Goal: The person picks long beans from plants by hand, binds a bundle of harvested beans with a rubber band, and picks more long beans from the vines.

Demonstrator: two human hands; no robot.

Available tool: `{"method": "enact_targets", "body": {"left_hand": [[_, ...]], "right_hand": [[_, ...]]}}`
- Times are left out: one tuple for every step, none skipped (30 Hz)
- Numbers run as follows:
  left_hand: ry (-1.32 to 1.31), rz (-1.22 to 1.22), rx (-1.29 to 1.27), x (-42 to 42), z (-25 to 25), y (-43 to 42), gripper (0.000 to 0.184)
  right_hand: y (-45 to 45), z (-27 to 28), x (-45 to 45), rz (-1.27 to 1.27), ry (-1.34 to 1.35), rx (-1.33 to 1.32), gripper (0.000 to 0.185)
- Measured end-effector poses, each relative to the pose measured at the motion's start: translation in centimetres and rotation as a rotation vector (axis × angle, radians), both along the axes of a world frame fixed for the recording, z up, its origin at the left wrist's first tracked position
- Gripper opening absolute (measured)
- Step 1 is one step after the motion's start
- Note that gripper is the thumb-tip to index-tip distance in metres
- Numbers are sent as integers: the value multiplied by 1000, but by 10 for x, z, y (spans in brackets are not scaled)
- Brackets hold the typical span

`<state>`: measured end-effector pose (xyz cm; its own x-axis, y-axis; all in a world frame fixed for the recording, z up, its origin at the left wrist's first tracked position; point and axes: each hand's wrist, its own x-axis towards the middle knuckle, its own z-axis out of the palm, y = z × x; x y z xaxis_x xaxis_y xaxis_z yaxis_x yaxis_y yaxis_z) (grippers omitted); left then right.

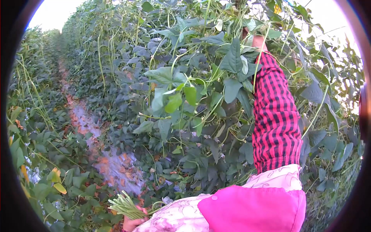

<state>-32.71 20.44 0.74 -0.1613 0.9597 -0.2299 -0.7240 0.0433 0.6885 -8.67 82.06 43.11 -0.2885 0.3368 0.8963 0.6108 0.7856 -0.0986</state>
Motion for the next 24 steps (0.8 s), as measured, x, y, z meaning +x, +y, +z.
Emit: {"method": "enact_targets", "body": {"left_hand": [[-1,7,4,0,0,0,47],[-3,14,6,1,0,2,47],[-2,22,6,2,-1,2,47],[-8,30,6,4,-2,3,47],[-9,34,6,4,-3,3,48],[-10,44,8,4,-6,2,48],[-10,64,11,7,-6,3,48],[-22,72,-13,9,-4,1,48],[-27,61,8,9,0,4,48],[-33,43,29,8,2,6,48],[-45,39,6,9,2,7,48],[-46,20,9,8,0,8,48],[-45,2,17,7,0,9,49],[-51,-4,8,8,0,9,49],[-44,-19,6,7,0,10,49],[-37,-33,8,6,0,12,49],[-40,-39,7,6,0,13,49],[-46,-46,11,6,1,14,49],[-52,-51,14,6,0,14,49],[-56,-52,11,7,0,13,49],[-69,-54,8,7,-1,13,49],[-82,-54,5,8,-1,12,49],[-85,-53,3,8,-1,11,49],[-88,-52,2,9,-1,11,49]], "right_hand": [[2,2,-2,16,-4,-16,30],[5,3,-3,33,-11,-28,31],[8,4,-5,47,-22,-39,32],[11,4,-6,65,-41,-51,32],[18,4,-5,86,-66,-57,33],[24,5,-1,131,-74,-108,34],[15,6,1,235,109,-414,36],[7,6,6,332,291,-729,38],[34,10,24,254,246,-650,38],[60,11,41,171,200,-569,38],[40,10,37,263,175,-492,34],[18,14,33,354,152,-408,31],[36,18,45,-40,-347,126,21],[19,20,34,31,-215,72,14],[-3,22,32,-335,-568,324,14],[-39,23,25,-705,-915,580,14],[-42,28,25,-709,-920,578,14],[-44,31,24,-731,-1007,496,15],[-43,32,23,-750,-1092,413,17],[-43,30,23,-748,-1097,411,17],[-44,28,25,-639,-910,484,20],[-43,25,27,-527,-722,549,23],[-60,23,25,-641,-768,294,25],[-29,26,37,-638,-770,294,25]]}}
